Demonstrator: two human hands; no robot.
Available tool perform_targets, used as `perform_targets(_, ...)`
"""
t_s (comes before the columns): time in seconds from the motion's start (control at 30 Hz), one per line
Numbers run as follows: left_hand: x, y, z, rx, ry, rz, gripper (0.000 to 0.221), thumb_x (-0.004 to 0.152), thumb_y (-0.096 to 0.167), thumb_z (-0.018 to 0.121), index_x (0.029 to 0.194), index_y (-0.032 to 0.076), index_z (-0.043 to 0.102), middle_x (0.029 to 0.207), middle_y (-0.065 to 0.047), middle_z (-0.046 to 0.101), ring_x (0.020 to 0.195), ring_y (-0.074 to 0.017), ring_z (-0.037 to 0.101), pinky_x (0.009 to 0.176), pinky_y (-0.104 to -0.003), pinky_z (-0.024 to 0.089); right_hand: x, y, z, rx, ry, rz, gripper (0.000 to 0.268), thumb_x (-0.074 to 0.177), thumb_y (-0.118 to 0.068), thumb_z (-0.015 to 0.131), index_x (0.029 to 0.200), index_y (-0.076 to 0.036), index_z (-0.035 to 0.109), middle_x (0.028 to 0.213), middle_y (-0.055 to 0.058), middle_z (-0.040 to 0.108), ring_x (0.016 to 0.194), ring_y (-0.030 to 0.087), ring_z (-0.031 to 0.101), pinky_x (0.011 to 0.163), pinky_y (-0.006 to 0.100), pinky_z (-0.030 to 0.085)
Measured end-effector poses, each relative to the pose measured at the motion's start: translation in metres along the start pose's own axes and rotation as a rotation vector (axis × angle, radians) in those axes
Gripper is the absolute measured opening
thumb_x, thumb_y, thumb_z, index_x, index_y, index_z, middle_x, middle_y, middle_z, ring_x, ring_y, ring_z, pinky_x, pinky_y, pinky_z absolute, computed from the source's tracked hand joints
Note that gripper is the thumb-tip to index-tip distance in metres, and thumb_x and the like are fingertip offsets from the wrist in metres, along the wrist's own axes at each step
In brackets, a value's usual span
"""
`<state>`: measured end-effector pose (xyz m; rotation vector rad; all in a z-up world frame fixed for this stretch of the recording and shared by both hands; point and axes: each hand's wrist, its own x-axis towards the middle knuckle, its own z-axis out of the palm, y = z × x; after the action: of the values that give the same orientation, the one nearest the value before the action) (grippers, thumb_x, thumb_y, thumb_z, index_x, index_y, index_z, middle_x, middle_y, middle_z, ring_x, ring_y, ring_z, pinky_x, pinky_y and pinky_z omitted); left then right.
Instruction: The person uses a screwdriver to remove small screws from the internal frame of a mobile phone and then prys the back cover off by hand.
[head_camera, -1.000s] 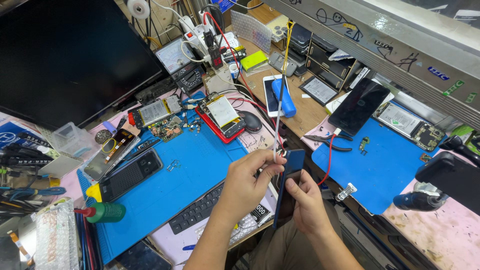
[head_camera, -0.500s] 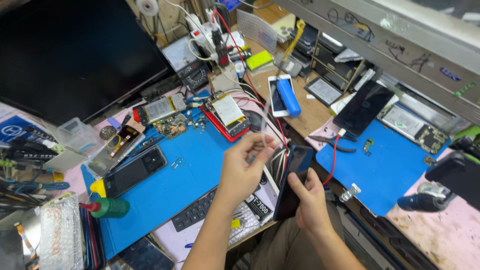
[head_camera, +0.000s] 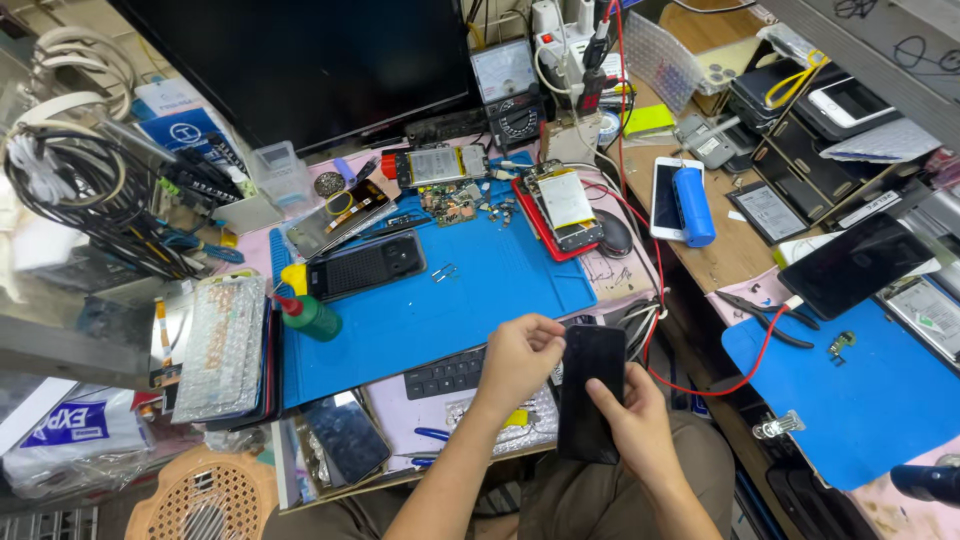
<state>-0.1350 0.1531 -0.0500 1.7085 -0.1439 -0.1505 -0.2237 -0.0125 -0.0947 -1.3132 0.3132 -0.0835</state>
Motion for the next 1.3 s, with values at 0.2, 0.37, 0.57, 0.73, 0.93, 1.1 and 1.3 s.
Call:
perform_targets(0.2,0.012,-0.02,-0.038,-0.029,0.083,-0.199,0.019,0.071,0.008,0.077,0.087,-0.003,0.074,0.075,-0.009,0.075,0.064,-0.0141,0.07,0.059,-0.027,0.056,0.012,-0.003,0.033,-0.014,-0.123,0.062,0.022,0.089,-0.002,0.07,0.11,0.001,0.065,0.096,0.008,0.076,0.082,0.009,0.07,0.071,0.026,0.058)
perform_targets(0.37,0.028,-0.017,-0.053,0.01,0.166,-0.149,0.018,0.069,0.009,0.079,0.082,-0.003,0.075,0.073,-0.008,0.074,0.063,-0.0118,0.067,0.057,-0.026,0.053,0.023,-0.002,0.053,0.082,-0.102,0.061,0.015,0.092,-0.004,0.07,0.104,0.003,0.064,0.09,0.01,0.076,0.074,0.012,0.07,0.066,0.026,0.057)
perform_targets(0.57,0.053,-0.015,-0.068,-0.047,0.086,-0.174,0.015,0.071,0.007,0.076,0.086,0.004,0.074,0.068,-0.005,0.07,0.058,-0.0098,0.061,0.049,-0.026,0.044,0.039,-0.003,0.047,0.136,-0.034,0.07,0.015,0.092,-0.005,0.07,0.105,0.001,0.064,0.09,0.009,0.075,0.073,0.013,0.069,0.065,0.028,0.057)
perform_targets(0.73,0.081,-0.014,-0.067,-0.047,0.1,-0.119,0.012,0.072,0.008,0.077,0.083,0.002,0.076,0.067,-0.006,0.071,0.057,-0.0105,0.063,0.05,-0.026,0.047,0.053,-0.015,0.028,0.176,0.023,0.07,0.017,0.092,-0.007,0.07,0.106,0.0,0.066,0.092,0.009,0.076,0.076,0.013,0.071,0.069,0.027,0.058)
perform_targets(0.93,0.105,-0.019,-0.053,0.39,0.176,-0.119,0.016,0.069,0.016,0.081,0.081,0.006,0.08,0.072,-0.013,0.075,0.063,-0.0219,0.073,0.064,-0.034,0.058,0.058,-0.005,0.004,0.223,-0.006,0.093,0.016,0.092,-0.009,0.07,0.105,-0.001,0.064,0.093,0.009,0.075,0.075,0.014,0.071,0.069,0.029,0.059)
perform_targets(1.1,0.107,-0.021,-0.051,0.458,0.143,-0.072,0.018,0.071,0.014,0.077,0.087,0.007,0.082,0.082,-0.016,0.077,0.075,-0.0271,0.077,0.075,-0.035,0.061,0.06,0.001,-0.008,0.275,-0.033,0.102,0.017,0.094,-0.011,0.071,0.106,-0.001,0.065,0.094,0.009,0.075,0.076,0.014,0.07,0.07,0.029,0.058)
perform_targets(1.3,0.093,-0.011,-0.07,0.485,0.202,0.045,0.02,0.081,0.014,0.07,0.096,0.006,0.082,0.088,-0.015,0.079,0.08,-0.026,0.078,0.079,-0.036,0.061,0.054,-0.001,-0.021,0.281,-0.149,0.207,0.027,0.091,-0.013,0.071,0.113,0.001,0.065,0.095,0.01,0.076,0.077,0.015,0.073,0.072,0.031,0.06)
